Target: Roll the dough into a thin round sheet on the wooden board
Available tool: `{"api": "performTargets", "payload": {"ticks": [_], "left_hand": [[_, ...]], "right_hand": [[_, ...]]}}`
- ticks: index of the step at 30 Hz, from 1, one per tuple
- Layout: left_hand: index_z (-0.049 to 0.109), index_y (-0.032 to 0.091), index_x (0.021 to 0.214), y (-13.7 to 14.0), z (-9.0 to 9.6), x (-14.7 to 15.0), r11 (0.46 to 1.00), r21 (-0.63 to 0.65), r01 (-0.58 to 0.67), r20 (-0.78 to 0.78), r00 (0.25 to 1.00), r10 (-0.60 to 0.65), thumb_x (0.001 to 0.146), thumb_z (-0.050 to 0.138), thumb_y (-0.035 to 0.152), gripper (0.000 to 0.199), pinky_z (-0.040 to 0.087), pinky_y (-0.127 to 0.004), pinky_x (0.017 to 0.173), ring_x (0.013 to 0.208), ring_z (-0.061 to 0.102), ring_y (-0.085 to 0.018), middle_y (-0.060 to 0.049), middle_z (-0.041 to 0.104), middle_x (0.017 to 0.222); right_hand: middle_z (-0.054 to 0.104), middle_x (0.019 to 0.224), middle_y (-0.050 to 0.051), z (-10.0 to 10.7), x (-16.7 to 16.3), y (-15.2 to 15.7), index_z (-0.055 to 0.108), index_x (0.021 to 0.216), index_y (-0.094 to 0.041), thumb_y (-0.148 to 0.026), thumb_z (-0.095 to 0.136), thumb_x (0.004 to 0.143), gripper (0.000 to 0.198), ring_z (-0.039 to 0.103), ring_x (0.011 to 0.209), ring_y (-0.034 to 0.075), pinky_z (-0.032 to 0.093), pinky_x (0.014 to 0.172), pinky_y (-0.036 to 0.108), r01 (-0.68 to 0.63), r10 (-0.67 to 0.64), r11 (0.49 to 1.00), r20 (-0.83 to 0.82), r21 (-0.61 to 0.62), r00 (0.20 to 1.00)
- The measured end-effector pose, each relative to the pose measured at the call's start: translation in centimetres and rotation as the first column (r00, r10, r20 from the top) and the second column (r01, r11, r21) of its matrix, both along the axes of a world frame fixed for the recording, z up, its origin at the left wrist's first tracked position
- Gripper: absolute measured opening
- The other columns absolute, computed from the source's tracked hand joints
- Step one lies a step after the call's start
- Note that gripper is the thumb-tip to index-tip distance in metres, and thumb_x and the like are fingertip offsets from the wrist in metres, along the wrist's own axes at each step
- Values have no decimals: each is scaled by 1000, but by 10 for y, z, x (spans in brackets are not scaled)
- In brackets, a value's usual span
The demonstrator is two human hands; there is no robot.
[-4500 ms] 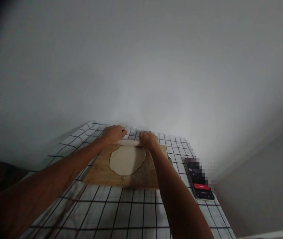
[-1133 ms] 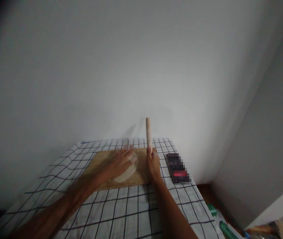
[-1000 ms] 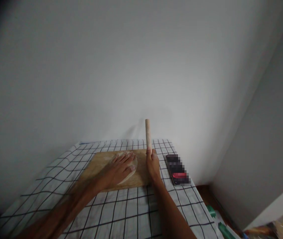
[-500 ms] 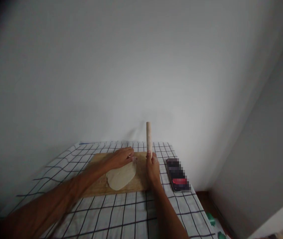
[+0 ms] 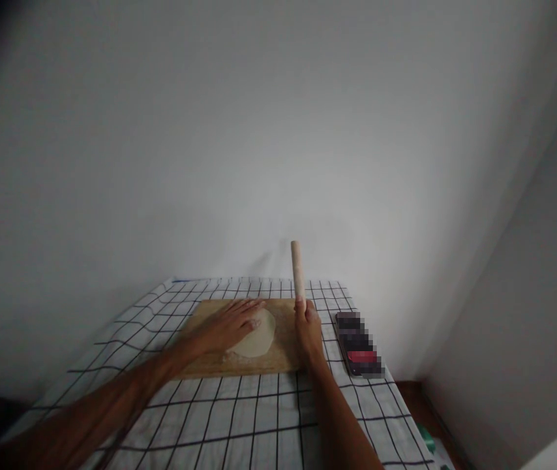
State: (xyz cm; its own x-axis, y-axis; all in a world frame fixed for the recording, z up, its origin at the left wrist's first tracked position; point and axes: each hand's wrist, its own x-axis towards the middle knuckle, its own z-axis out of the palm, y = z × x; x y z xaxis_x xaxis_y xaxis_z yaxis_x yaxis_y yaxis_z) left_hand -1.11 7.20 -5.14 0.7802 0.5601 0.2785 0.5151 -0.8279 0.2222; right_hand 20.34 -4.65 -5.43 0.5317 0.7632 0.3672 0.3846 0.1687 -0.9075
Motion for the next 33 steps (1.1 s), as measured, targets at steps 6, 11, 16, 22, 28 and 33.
{"api": "performTargets", "payload": {"ticks": [6, 11, 16, 22, 28, 33], "left_hand": [[57, 21, 139, 10, -1, -39, 982, -111, -151, 68, 985, 159, 95, 41, 53, 56, 24, -45, 120, 142, 43, -28, -10, 52, 150], [66, 19, 121, 11, 36, -86, 894, -264, -363, 283, 856, 431, 98, 26, 57, 60, 47, -42, 103, 117, 64, -29, -11, 71, 124], [59, 21, 130, -27, 59, -106, 941, -82, -329, 510, 797, 324, 101, 29, 50, 51, 44, -38, 109, 125, 59, -23, -6, 66, 132], [44, 21, 149, -79, 5, -90, 985, 161, -68, 183, 982, 38, 104, 33, 38, 49, 34, -45, 120, 146, 38, -24, -7, 44, 156], [38, 16, 153, -79, -22, -75, 932, 319, -174, 168, 978, 126, 103, 36, 38, 54, 28, -55, 122, 148, 33, -30, -14, 41, 157], [45, 13, 148, -60, -18, -62, 927, 327, -181, 119, 982, 150, 103, 38, 43, 55, 31, -52, 120, 146, 37, -30, -15, 44, 155]], "right_hand": [[48, 62, -3, 1, -2, -5, 55, 74, -21, -68, 35, 96, 55, 45, 60, 15, 29, 54, 25, -78, 84, 996, 160, -38, 984], [49, 58, -4, 11, -14, -17, 56, 67, -20, -67, 48, 93, 54, 44, 56, 12, 23, 54, 25, -108, 206, 972, 534, -210, 820], [64, 70, -1, 25, -30, -33, 61, 71, -20, -66, 60, 88, 49, 53, 62, 11, 23, 57, 26, -80, 292, 949, 756, -304, 586], [70, 84, 2, 24, -39, -57, 64, 80, -22, -67, 53, 92, 48, 62, 77, 17, 35, 66, 26, -107, 337, 940, 830, -325, 445], [65, 114, 9, 14, -42, -60, 62, 113, -23, -61, 53, 95, 44, 57, 106, 26, 42, 90, 37, 17, 144, 986, 896, -167, 420], [65, 116, 9, 21, -45, -38, 63, 113, -24, -46, 36, 105, 36, 56, 110, 26, 39, 93, 40, 134, 119, 974, 915, -183, 384]]}}
